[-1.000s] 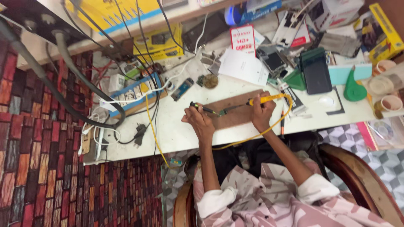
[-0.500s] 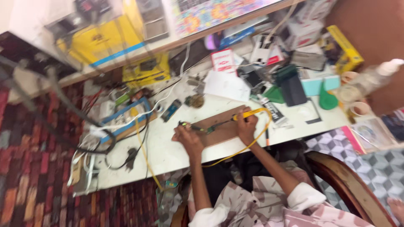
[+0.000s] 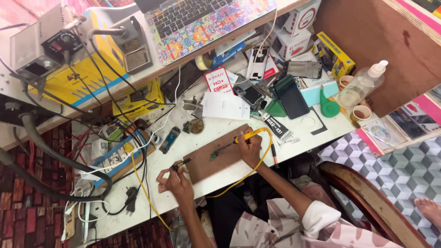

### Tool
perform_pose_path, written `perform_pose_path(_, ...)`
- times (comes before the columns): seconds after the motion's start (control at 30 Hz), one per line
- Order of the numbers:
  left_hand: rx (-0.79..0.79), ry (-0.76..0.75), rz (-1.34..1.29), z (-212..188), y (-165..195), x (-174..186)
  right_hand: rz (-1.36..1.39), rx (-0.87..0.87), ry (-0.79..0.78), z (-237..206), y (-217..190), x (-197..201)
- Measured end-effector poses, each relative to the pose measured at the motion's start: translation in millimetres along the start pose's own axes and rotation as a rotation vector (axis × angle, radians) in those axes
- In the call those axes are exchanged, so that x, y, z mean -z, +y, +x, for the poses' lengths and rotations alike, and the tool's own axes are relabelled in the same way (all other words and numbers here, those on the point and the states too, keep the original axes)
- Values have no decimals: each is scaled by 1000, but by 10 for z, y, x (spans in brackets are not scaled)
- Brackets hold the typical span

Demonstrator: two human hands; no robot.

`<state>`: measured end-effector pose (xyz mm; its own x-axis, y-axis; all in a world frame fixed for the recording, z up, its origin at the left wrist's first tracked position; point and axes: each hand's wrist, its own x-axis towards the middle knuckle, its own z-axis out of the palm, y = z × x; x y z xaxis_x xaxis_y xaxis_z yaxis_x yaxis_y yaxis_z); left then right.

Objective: The person is soldering a small green circuit board using a soldering iron and solder wire. They hold the board steady with one hand while applying heat and solder with the other, working on a wooden board placed on a cluttered workbench.

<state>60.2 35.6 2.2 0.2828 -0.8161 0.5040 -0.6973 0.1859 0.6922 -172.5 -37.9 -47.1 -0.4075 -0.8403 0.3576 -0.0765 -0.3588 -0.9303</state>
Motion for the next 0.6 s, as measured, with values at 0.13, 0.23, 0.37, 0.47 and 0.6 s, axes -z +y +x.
perform_pose_path(0.13,-101,16,410,-40,119,251,15,11,1,29,19,1)
perform_pose_path(0.23,-117,1,450,6,69,319,15,45,-7,45,4,-11)
perform_pose_path(0.37,-388,-195,903,171,-74,367,29,4,-3,60,-58,-17)
perform_pose_path(0.47,-639,-467,1126,272,-132,402,-8,1,8,59,-103,-8)
perform_pose_path(0.6,-791,-556,1110,295,-124,408,41,25,8,47,-135,2)
